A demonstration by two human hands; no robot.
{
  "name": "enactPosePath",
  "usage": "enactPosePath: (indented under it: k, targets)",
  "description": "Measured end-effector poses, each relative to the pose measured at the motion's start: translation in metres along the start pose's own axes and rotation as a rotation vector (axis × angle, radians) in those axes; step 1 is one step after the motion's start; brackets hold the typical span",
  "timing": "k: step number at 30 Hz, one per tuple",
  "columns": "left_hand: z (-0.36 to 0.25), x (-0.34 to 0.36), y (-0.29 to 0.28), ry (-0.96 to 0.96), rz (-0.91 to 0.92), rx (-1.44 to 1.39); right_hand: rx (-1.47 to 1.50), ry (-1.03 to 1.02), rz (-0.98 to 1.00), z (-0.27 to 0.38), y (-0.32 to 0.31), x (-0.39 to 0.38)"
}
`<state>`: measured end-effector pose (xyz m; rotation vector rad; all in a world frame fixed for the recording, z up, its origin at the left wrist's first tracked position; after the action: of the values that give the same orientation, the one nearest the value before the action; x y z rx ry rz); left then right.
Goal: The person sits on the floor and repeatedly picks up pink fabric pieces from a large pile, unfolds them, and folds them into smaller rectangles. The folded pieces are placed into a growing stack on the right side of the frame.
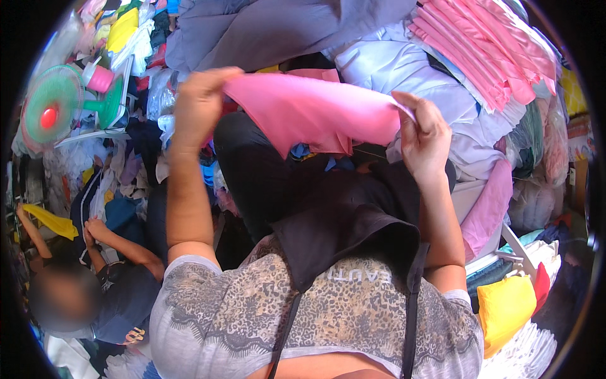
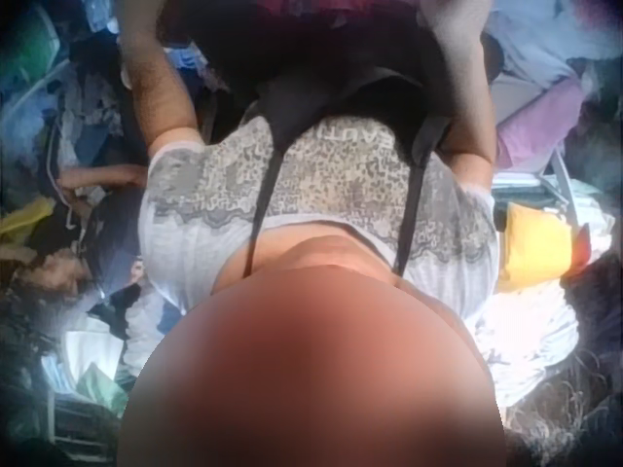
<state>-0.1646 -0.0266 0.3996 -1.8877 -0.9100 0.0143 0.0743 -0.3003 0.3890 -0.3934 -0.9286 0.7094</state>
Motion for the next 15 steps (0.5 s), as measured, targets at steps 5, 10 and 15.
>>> enactPosePath:
  k: [5, 10, 15]
  targets:
    - [0.003, -0.032, -0.089, 0.006, -0.144, 0.045, 0.129, -0.173, 0.0, 0.018, 0.016, 0.008]
    - [0.022, -0.12, -0.096, -0.36, 0.205, -0.014, 0.308, -0.154, 0.344, 0.006, 0.07, -0.035]
    - [0.044, -0.19, -0.063, -0.951, 0.746, 0.19, 0.654, 0.208, 0.907, -0.038, 0.126, -0.081]
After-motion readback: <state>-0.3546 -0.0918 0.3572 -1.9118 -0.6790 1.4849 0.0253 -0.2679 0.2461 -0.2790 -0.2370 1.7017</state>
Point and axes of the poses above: each hand's wrist, its own x-axis towards the middle knuckle, its own y-axis out of the palm, z = x × y, the point moved 1 cm from there along x, towards the middle knuckle, and after that the axes turned 7 degrees about -y, right-handed, at the moved point
